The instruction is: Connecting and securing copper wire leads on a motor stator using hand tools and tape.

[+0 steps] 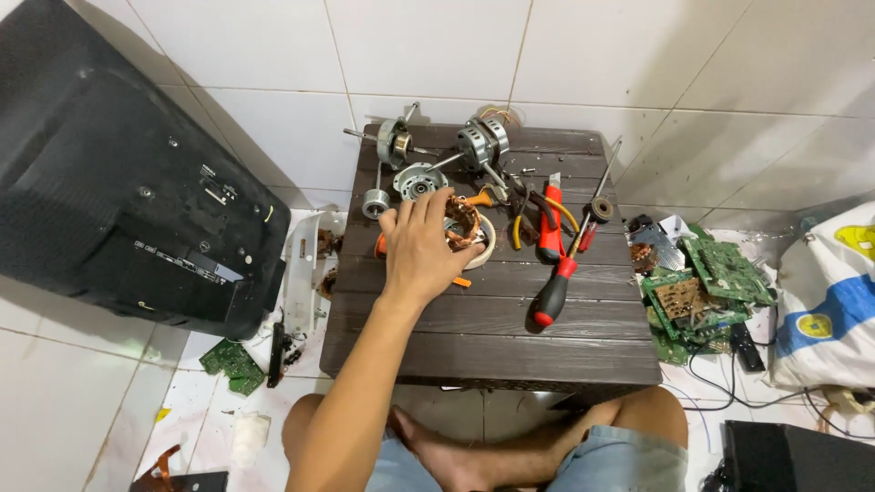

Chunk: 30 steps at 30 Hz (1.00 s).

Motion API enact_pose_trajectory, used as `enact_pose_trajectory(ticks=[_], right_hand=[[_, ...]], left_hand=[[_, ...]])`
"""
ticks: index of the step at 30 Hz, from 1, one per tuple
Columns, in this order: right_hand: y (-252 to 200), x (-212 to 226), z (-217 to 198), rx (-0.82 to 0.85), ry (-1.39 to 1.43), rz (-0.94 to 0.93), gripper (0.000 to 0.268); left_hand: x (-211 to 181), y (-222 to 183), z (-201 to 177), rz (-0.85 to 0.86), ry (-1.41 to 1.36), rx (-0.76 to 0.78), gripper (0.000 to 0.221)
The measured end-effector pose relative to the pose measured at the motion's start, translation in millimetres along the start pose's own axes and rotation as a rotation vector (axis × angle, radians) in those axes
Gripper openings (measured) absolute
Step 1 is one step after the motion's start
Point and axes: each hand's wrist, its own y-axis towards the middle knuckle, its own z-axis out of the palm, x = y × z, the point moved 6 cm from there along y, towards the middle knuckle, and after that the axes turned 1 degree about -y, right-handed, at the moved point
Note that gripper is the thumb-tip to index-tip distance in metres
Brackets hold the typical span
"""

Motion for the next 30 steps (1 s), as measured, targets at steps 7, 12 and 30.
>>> enact_pose_trajectory(ticks=[7, 12, 30], right_hand=[[38, -132, 56, 0.094, -0.521, 0.292, 0.049], [-72, 155, 140, 0.107, -0.793, 0.155, 0.049], [-146, 368, 211, 0.542, 0.929, -0.203, 0.021]], left_hand=[[-16, 14, -8, 0.093, -0.009, -0.104, 0.087], [-27, 15, -11, 0.183, 0.048, -0.116, 0.084], [-24, 7, -12, 0.206, 0.147, -0.089, 0.086]])
